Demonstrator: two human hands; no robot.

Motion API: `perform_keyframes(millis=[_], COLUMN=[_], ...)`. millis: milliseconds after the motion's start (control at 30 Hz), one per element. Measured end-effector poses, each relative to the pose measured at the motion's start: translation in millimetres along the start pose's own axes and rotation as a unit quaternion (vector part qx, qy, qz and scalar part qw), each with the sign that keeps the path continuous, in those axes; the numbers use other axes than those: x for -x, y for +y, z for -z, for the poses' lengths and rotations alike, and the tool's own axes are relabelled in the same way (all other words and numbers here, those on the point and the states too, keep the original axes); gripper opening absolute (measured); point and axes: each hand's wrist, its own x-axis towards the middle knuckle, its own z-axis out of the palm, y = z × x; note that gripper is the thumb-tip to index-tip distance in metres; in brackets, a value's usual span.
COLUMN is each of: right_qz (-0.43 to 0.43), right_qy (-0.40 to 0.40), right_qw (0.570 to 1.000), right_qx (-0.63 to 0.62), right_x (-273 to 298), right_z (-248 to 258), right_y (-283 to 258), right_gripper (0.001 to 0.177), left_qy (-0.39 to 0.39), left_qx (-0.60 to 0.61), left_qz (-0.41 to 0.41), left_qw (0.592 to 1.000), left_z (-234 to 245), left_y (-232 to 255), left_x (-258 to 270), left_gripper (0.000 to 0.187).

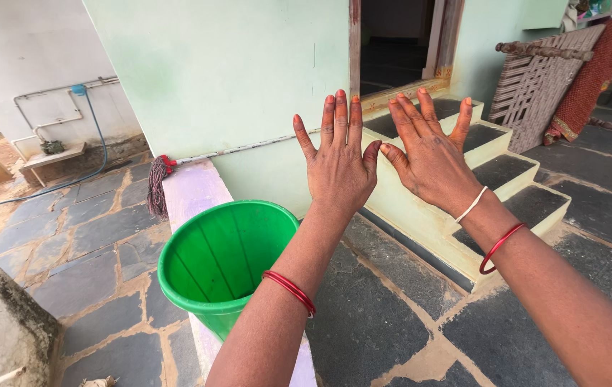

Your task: The person carries a green bucket with a plastic bag containing trash from inside the house to an outdoor area, removes the bag, and places it into a larger yellow bag. The person then returns the empty green bucket to the kitchen.

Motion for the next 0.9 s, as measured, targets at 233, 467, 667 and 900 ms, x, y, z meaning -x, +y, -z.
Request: perform_keyframes(millis=[233,467,667,900], right_qz=[0.032,0.056,0.080,0.094], right_qy=[-0.010,-0.006,-0.007,-0.044], right_qw=[0.998,0.996,0.994,0.992], right_qx=[-0.046,-0.063,-0.080,-0.078], right_x=[24,28,32,42], right_z=[15,16,3,-19], right_y=[-3,-30,-68,-130], right_gripper=[0.069,0.068,0.066,0.066], left_qy=[0.001,0.013,-0.003,-0.036], left_qx=[-0.012,-0.064,-0.078,-0.105], left_qz=[0.040,0.058,0.088,0.132], left_qw=[0.999,0.996,0.993,0.985], left_z=[24,52,65,84], left_y=[26,14,-10,-51], left_x=[40,66,96,152], left_gripper=[0.071,0.072,0.072,0.073])
